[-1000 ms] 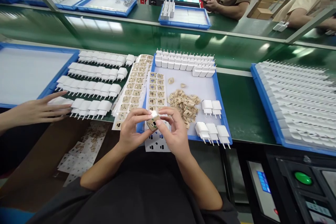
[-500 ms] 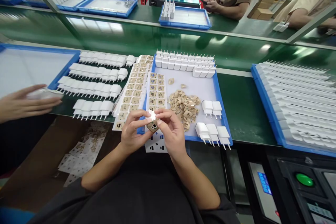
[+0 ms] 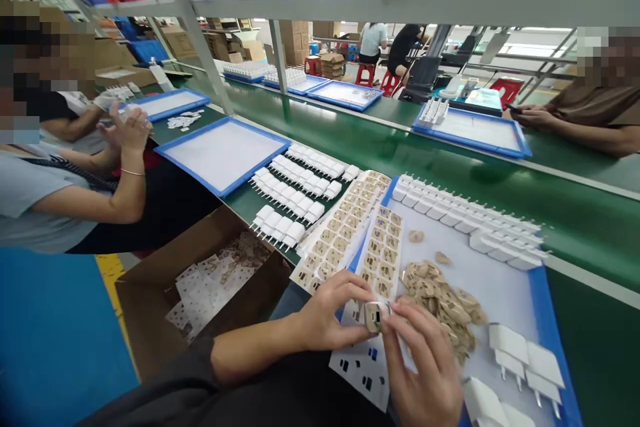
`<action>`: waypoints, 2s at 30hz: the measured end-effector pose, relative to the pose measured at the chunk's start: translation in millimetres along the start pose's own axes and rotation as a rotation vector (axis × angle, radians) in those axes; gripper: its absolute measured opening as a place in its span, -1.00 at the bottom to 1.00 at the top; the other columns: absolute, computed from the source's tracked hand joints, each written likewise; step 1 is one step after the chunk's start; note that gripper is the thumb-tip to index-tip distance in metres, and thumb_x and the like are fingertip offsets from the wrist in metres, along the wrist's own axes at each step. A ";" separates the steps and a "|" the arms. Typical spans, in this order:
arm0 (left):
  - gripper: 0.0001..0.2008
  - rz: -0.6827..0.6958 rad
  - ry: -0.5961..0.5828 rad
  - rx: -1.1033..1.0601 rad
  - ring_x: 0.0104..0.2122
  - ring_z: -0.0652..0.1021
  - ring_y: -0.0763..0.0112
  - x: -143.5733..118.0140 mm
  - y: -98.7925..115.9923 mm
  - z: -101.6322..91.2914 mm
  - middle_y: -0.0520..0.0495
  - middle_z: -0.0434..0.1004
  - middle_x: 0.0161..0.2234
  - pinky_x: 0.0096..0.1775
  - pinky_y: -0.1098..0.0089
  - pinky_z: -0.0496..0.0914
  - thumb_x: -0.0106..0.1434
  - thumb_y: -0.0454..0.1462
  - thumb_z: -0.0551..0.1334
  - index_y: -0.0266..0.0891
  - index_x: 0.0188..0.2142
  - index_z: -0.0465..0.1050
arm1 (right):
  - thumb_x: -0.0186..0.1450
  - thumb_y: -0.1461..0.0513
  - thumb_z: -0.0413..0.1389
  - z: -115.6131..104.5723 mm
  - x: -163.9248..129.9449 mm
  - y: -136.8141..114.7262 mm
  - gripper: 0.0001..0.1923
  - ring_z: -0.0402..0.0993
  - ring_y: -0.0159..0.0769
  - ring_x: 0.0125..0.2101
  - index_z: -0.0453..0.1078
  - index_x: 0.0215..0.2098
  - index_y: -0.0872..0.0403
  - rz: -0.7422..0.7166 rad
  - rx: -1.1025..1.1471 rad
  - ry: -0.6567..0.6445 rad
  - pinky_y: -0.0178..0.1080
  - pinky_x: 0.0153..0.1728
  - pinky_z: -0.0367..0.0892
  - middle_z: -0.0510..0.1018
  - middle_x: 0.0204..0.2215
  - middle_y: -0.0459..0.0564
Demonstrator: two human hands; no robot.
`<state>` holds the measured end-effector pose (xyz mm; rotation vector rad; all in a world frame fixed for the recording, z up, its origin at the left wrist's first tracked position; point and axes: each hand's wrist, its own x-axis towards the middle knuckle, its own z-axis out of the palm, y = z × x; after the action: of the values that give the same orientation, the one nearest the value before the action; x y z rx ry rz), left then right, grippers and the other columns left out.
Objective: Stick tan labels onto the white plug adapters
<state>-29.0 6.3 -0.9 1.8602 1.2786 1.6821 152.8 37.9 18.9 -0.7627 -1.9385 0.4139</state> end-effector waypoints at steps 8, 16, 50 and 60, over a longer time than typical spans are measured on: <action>-0.65 -0.389 0.023 -0.189 -0.12 0.62 0.26 -5.3 -6.0 -24.4 -0.14 0.55 -0.09 -0.15 0.30 0.59 0.21 -0.23 0.39 -0.16 -0.02 0.45 | 0.28 0.07 0.25 -57.2 38.6 22.6 -0.82 0.65 -0.04 -0.26 0.55 -0.21 -0.03 0.342 -0.239 0.005 -0.03 -0.16 0.51 0.69 -0.30 0.03; -0.58 -0.463 -0.018 -0.260 -0.03 0.56 0.25 -18.7 -13.3 -26.2 -0.17 0.49 -0.03 -0.12 0.30 0.59 0.27 -0.17 0.36 -0.15 0.09 0.42 | 0.29 0.22 0.14 -95.6 93.8 125.6 -0.83 0.65 -0.14 -0.22 0.57 -0.24 0.07 0.628 -0.593 -0.454 -0.16 -0.13 0.49 0.71 -0.29 0.06; -0.60 -0.577 0.371 0.234 -0.08 0.60 0.18 -45.7 -67.1 -202.4 -0.15 0.55 -0.08 0.01 0.20 0.55 0.26 0.00 0.29 -0.21 -0.06 0.51 | -0.03 -0.08 0.32 -97.8 134.6 169.8 -0.58 0.60 0.25 -0.38 0.27 -0.65 -0.03 0.591 -0.838 -0.465 0.13 -0.32 0.44 0.53 -0.63 0.15; -0.62 -0.735 0.354 1.125 0.29 0.19 -0.14 -20.1 -133.3 -343.4 -0.34 0.31 0.24 0.25 -0.05 0.17 0.27 -0.12 0.27 -0.26 0.02 0.46 | -0.04 -0.07 0.31 -101.4 135.1 196.4 -0.73 0.44 0.03 -0.70 0.44 -0.49 -0.16 0.365 -0.580 -0.328 0.02 -0.63 0.24 0.57 -0.59 0.13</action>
<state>-393.5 -45.3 -25.6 1.1225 2.9851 0.9045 263.6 270.8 43.5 -1.5157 -2.2589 0.1942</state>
